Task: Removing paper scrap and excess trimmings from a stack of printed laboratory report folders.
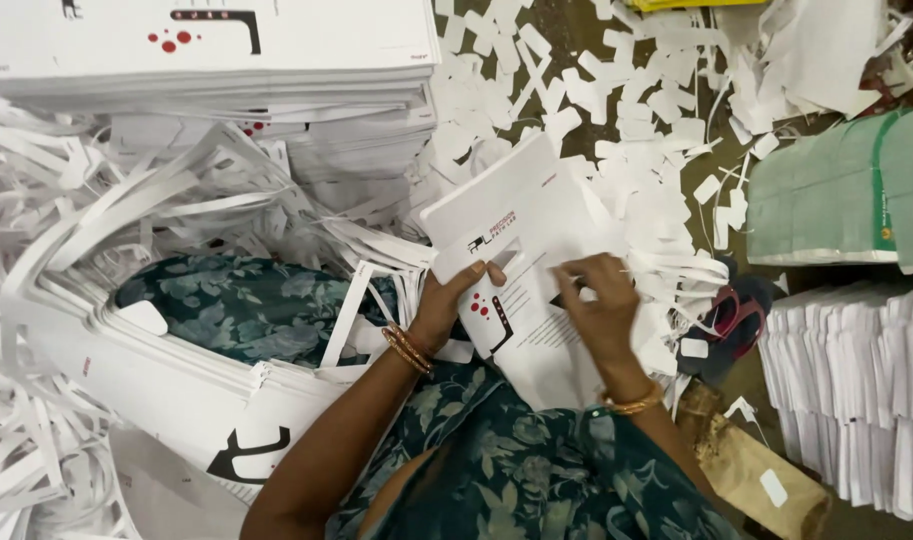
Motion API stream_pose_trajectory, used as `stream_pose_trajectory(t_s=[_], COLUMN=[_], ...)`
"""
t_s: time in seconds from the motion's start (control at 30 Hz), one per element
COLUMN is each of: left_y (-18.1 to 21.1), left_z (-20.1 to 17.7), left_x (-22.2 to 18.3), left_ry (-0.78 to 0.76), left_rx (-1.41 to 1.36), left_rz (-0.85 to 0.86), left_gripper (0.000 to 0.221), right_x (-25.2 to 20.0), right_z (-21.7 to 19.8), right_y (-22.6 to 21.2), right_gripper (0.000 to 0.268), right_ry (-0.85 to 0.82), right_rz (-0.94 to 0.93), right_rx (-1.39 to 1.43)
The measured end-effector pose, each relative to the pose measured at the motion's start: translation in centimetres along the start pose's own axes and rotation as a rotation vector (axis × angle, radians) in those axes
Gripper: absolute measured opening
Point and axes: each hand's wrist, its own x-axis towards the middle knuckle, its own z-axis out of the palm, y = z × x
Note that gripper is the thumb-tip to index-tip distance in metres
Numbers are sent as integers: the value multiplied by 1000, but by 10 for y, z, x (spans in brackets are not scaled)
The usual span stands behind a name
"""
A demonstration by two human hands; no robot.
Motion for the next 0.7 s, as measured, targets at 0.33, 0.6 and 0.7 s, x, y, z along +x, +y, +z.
stream_pose_trajectory(t_s=[0.33,0.6,0.7], left_y=[-4,-15,-14], left_z=[-3,-8,-8], left_x=[-4,-1,-1], left_ry=[-7,58,86], left_rx=[-19,-46,-25], left_rz=[20,1,-12], left_gripper=[29,26,26], right_x=[31,34,34], right_z=[37,35,25], right_y=[-43,-32,-33], right_gripper=[23,16,17], right_ry=[-100,-224,-298], right_rz=[-227,-431,-506], right_rx=[-200,-199,-204])
